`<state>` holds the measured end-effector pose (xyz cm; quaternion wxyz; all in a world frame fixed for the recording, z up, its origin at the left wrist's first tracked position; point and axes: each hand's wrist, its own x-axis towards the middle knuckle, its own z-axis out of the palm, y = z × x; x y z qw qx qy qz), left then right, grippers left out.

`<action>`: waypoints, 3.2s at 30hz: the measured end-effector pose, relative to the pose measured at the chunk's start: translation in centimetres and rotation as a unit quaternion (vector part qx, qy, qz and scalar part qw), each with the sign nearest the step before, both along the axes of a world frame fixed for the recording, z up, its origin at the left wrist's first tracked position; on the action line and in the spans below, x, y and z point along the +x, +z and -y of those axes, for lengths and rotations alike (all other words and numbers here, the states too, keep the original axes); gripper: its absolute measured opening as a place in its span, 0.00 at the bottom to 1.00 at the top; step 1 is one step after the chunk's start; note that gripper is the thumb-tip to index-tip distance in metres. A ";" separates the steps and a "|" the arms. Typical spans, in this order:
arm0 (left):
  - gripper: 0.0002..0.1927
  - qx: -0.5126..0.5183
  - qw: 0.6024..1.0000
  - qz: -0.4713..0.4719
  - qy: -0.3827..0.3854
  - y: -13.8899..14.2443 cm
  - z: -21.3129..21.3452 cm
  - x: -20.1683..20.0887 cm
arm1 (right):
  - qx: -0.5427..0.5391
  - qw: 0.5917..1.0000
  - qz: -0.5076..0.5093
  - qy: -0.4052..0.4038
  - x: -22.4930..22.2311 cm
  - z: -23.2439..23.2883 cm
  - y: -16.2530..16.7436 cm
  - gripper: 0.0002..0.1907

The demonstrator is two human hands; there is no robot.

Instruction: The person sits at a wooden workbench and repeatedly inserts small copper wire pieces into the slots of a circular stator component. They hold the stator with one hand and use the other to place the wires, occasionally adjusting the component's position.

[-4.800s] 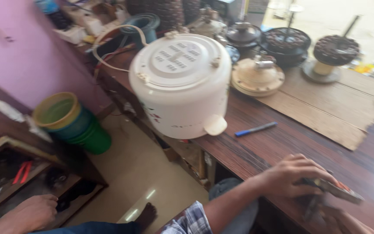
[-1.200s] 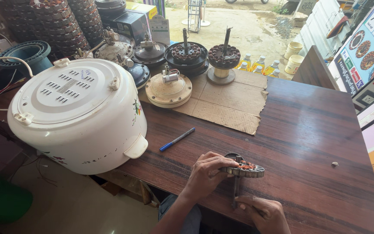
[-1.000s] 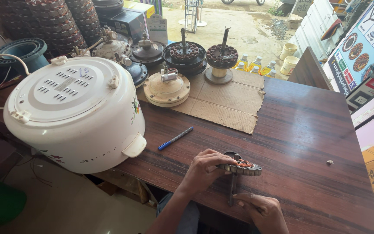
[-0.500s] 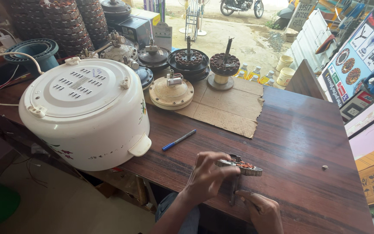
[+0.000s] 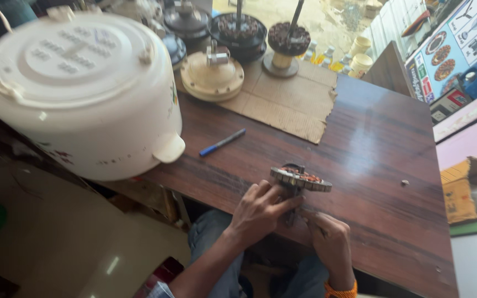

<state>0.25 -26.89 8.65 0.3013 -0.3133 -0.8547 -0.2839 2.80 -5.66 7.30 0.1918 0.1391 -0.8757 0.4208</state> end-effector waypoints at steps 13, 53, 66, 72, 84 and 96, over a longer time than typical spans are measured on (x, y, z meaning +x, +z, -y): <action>0.05 0.045 0.996 -0.078 -0.029 -0.1 1.1 0.6 | 0.168 0.961 0.151 -0.158 2.9 1.2 4.8 0.14; 0.22 0.228 0.970 -0.080 -0.041 3.1 -0.3 -1.1 | 0.203 0.963 0.082 -0.158 -8.6 1.0 11.8 0.10; 0.24 0.153 0.938 0.181 -0.254 3.2 1.9 -7.0 | 0.079 0.983 0.144 -0.079 -2.5 1.3 13.1 0.08; 0.24 0.137 0.932 0.201 -0.269 3.8 2.4 -7.1 | 0.161 0.986 -0.035 0.038 -0.5 3.1 10.6 0.05; 0.43 0.202 0.907 0.267 -0.255 3.8 2.2 -6.5 | 0.004 0.998 -0.001 -0.058 -0.5 0.7 8.9 0.05; 0.23 0.145 0.940 0.178 -0.253 4.5 2.3 -6.2 | -0.139 0.988 0.033 -0.061 -3.1 1.1 10.1 0.06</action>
